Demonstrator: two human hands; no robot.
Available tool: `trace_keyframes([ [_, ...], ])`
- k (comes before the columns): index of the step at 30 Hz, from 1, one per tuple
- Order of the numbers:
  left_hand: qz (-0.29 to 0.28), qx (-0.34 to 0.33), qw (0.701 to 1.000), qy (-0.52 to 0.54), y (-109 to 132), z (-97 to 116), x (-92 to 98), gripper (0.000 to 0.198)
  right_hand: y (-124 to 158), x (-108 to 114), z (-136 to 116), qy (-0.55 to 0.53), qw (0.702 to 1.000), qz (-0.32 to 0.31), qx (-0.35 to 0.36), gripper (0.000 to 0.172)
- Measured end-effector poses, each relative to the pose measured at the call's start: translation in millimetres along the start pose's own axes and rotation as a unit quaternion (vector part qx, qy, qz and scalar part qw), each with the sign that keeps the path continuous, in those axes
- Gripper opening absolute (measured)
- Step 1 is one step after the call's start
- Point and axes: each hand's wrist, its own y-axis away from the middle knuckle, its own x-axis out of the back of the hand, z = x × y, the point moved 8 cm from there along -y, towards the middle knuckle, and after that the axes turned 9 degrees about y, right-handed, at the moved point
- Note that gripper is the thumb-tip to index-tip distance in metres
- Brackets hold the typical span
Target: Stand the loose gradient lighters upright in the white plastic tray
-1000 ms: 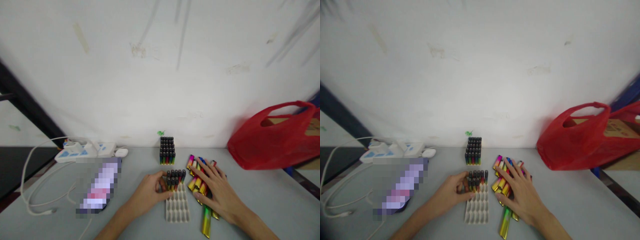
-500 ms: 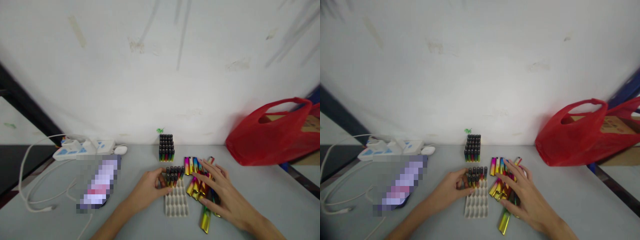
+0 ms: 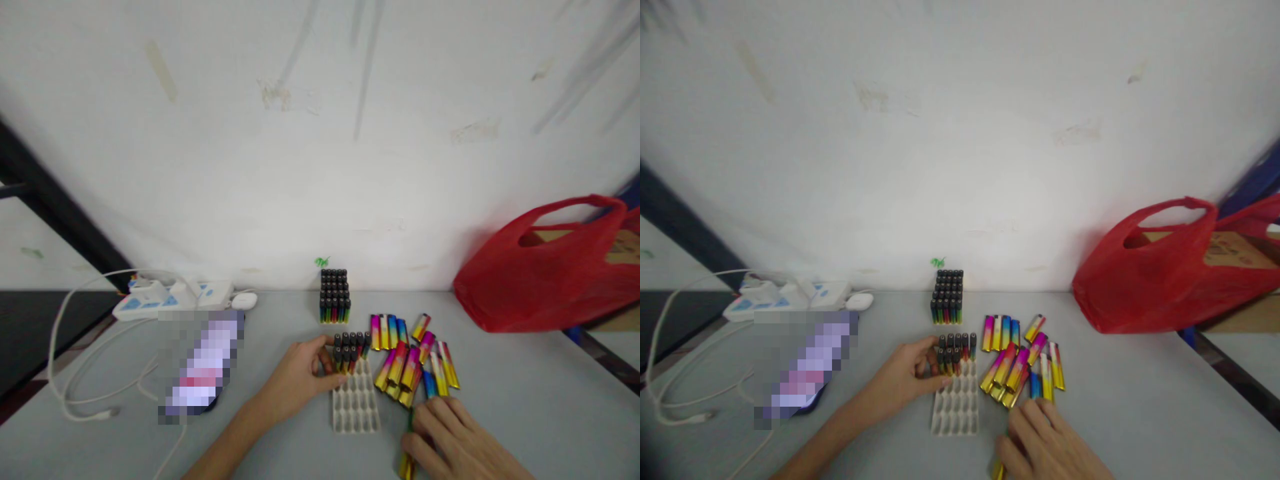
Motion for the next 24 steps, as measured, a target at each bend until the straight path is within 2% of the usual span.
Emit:
trace_keyframes([
  [4, 0.001, -0.006, 1.0, -0.002, 0, 2, 0.0, 0.04, -12, -4, -9, 0.024, 0.999, 0.014, -0.018, 0.025],
  [6, 0.002, -0.004, 1.0, -0.001, 0, 2, 0.0, 0.039, -16, 1, -10, -0.002, 1.0, 0.023, -0.018, 0.021],
  [8, 0.003, -0.002, 1.0, 0.002, 0, 2, 0.1, 0.041, -18, 8, -5, -0.083, 0.996, 0.018, -0.024, 0.01],
  [10, 0.005, 0.0, 1.0, 0.003, 0, 2, 0.6, 0.044, -20, 16, 17, -0.219, 0.968, 0.032, -0.113, 0.004],
  [12, 0.005, -0.001, 1.0, 0.005, 0, 1, 0.8, 0.044, -20, 13, 45, -0.365, 0.899, 0.048, -0.237, 0.005],
  [13, 0.005, -0.001, 1.0, 0.007, 0, 0, 0.8, 0.044, -20, 6, 57, -0.431, 0.851, 0.055, -0.296, 0.007],
  [15, 0.003, -0.001, 1.0, 0.012, -1, -1, 0.4, 0.044, -24, -11, 76, -0.562, 0.727, 0.088, -0.384, 0.021],
  [17, 0.004, -0.004, 1.0, 0.015, -1, -2, 0.5, 0.043, -37, -29, 86, -0.672, 0.609, 0.117, -0.405, 0.026],
  [19, 0.006, -0.008, 1.0, 0.015, -1, -2, 0.6, 0.043, -50, -43, 95, -0.732, 0.522, 0.143, -0.413, 0.041],
  [21, 0.005, -0.007, 1.0, 0.015, -1, -2, 0.2, 0.043, -61, -51, 100, -0.761, 0.48, 0.163, -0.405, 0.047],
  [24, 0.0, 0.002, 1.0, 0.012, -1, -2, -0.6, 0.043, -71, -59, 99, -0.786, 0.444, 0.178, -0.393, 0.036],
])
